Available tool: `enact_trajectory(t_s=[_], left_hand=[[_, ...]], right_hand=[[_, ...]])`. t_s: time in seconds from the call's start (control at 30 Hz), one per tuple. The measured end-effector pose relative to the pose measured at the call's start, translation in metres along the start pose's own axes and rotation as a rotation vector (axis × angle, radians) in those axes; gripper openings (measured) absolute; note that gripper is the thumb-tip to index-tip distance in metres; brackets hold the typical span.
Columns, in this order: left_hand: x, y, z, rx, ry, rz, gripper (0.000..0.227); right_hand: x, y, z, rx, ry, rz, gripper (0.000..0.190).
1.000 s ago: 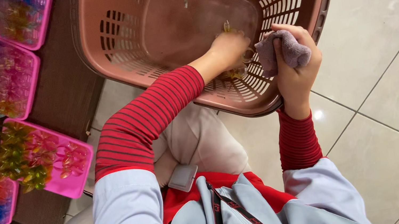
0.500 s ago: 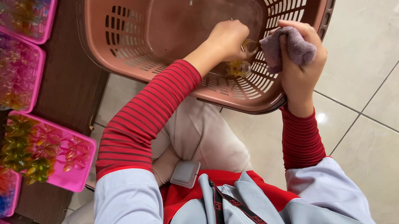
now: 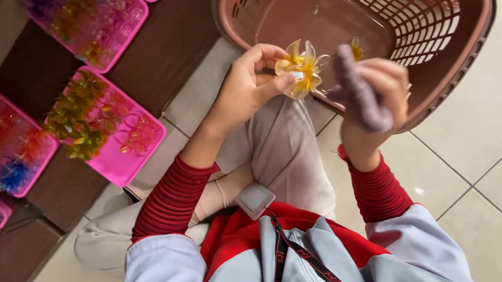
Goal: The person sits on the floor and wipes small, colorful plastic flower decorations with a cloth. They pick up each decoration from a brown basket, wipe it, and place it into a pink tray. The person handles the items one at a time throughout the video.
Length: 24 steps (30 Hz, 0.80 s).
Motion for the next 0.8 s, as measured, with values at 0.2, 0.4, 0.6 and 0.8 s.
enact_trajectory(t_s=[0.2, 0.4, 0.6, 0.8], left_hand=[[-0.012, 0.057, 0.071, 0.219, -0.096, 0.245, 0.071], [-0.029, 0.105, 0.132, 0.461, -0.206, 0.289, 0.051], [-0.041, 0.129, 0.166, 0.570, -0.238, 0.293, 0.049], [-0.041, 0.147, 0.185, 0.754, -0.349, 0.340, 0.040]], right_hand=[[-0.025, -0.035, 0.061, -0.458, 0.242, -0.209, 0.027], [-0.040, -0.048, 0.093, -0.680, 0.281, -0.426, 0.038], [-0.099, -0.068, 0.087, -0.571, 0.163, -0.312, 0.017], [-0.115, -0.078, 0.144, -0.722, 0.264, -0.423, 0.034]])
Point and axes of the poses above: each hand's wrist, its own z-axis away from the middle knuckle, its own y-axis out of the back of the hand, x = y × z, the point moved 1 cm from there along -z, towards the middle knuckle, and after that the axes turned 14 degrees about x, right-handed, at the moved point
